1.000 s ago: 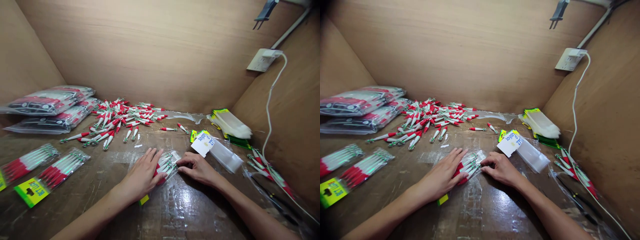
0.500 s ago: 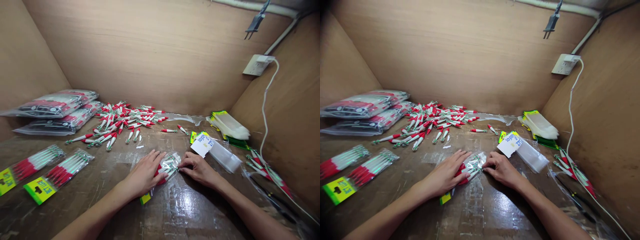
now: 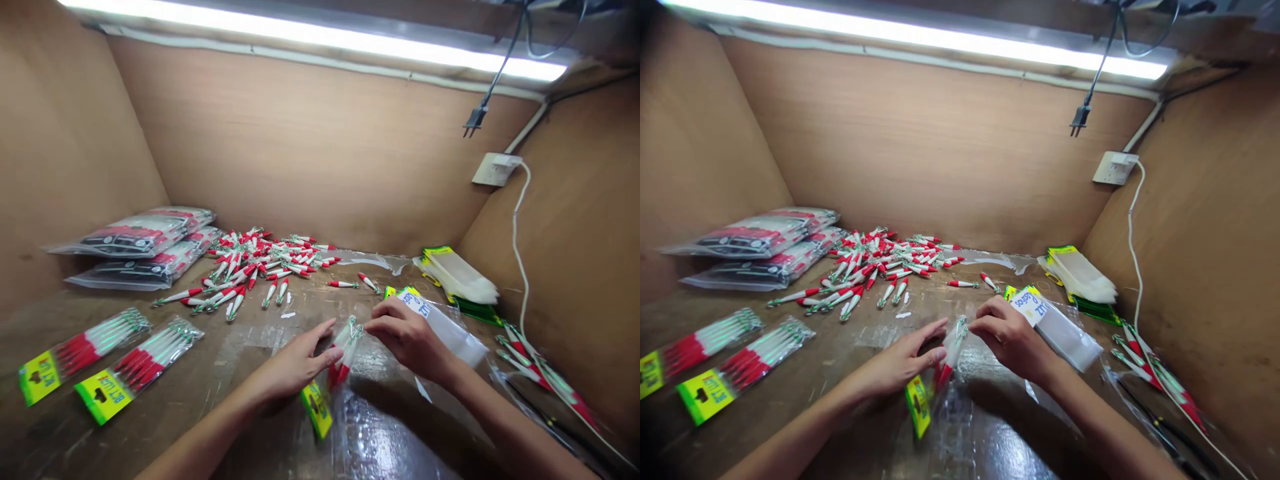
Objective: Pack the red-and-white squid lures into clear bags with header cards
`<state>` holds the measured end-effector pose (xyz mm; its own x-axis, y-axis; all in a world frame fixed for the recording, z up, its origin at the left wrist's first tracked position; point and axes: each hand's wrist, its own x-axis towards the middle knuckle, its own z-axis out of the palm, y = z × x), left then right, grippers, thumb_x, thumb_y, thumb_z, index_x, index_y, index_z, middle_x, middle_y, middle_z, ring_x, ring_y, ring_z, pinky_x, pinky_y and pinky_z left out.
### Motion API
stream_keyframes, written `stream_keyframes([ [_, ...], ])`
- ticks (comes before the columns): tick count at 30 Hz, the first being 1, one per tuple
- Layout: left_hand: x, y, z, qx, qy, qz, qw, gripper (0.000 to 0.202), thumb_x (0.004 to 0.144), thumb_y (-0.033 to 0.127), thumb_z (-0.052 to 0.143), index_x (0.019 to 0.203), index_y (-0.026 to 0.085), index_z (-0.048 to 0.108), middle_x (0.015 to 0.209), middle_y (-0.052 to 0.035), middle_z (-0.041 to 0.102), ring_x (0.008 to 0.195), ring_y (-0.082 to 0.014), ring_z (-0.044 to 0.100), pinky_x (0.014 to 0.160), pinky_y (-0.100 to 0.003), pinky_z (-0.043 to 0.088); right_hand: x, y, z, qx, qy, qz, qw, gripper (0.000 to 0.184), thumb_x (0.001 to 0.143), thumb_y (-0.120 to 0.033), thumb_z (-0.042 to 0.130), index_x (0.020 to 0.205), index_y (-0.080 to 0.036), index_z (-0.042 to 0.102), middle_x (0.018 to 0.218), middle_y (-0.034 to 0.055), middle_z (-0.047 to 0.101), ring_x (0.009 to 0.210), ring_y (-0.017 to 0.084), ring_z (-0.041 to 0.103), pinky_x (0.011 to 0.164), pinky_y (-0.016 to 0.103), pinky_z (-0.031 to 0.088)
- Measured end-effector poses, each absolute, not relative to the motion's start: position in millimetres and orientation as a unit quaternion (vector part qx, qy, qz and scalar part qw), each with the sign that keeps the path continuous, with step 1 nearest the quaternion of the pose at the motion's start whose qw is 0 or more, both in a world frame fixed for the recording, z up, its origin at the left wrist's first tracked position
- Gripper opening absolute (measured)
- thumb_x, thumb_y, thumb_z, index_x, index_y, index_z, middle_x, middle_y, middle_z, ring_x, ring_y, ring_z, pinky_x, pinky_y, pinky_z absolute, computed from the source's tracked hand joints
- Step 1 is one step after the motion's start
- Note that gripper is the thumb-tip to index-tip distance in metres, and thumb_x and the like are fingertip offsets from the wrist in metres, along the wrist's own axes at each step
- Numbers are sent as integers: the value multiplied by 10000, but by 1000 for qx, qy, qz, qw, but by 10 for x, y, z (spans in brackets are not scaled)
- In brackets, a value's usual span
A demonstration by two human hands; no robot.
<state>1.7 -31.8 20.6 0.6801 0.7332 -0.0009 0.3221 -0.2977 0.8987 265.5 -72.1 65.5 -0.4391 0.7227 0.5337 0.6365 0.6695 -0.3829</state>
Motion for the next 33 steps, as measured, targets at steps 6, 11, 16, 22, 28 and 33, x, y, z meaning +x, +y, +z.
stream_keyframes([
  [6, 79, -376, 282, 549, 212, 282, 758, 824, 871, 512, 690, 1532, 220, 294, 1422, -166, 548, 1331, -265, 511, 1107, -433, 388, 2397, -577, 1300, -335, -869, 15, 365, 204, 985, -274, 535, 1001, -282, 738, 973, 71, 649, 939, 211, 599, 842, 386, 530],
  [11, 94, -430, 301, 509, 156, 323, 782, 706, 735, 478, 831, 1326, 182, 583, 1293, -177, 632, 1204, -299, 599, 978, -381, 455, 2193, -454, 1298, -340, -824, 17, 453, 146, 961, -275, 582, 963, -275, 728, 1001, 67, 639, 945, 204, 622, 835, 358, 541],
  [16, 52, -261, 224, 537, 243, 357, 725, 471, 753, 478, 806, 1005, 94, 703, 935, -148, 740, 748, -182, 688, 603, -203, 423, 2222, -329, 1145, -337, -829, 48, 445, 128, 919, -178, 592, 949, -250, 694, 1113, 92, 615, 1061, 232, 605, 894, 375, 517],
  [22, 46, -91, 170, 592, 233, 378, 672, 476, 739, 507, 806, 942, 90, 698, 806, -107, 728, 612, -140, 618, 536, -199, 348, 2372, -284, 1181, -322, -863, 87, 378, 265, 799, -56, 611, 970, -247, 680, 1306, 92, 536, 1252, 266, 505, 1027, 435, 442],
  [28, 76, -77, 151, 603, 264, 417, 627, 458, 729, 497, 817, 944, 111, 693, 801, -87, 738, 657, -182, 653, 600, -238, 437, 2421, -230, 1161, -370, -850, 127, 352, 105, 851, -238, 711, 945, -228, 666, 1329, 94, 524, 1275, 262, 480, 1069, 441, 392],
  [33, 80, -57, 121, 608, 265, 438, 607, 400, 775, 474, 787, 903, 113, 670, 774, -87, 730, 668, -178, 652, 608, -230, 433, 2408, -163, 1095, -357, -841, 180, 365, 71, 855, -239, 728, 861, -215, 662, 1309, 75, 540, 1281, 237, 480, 1070, 399, 385],
])
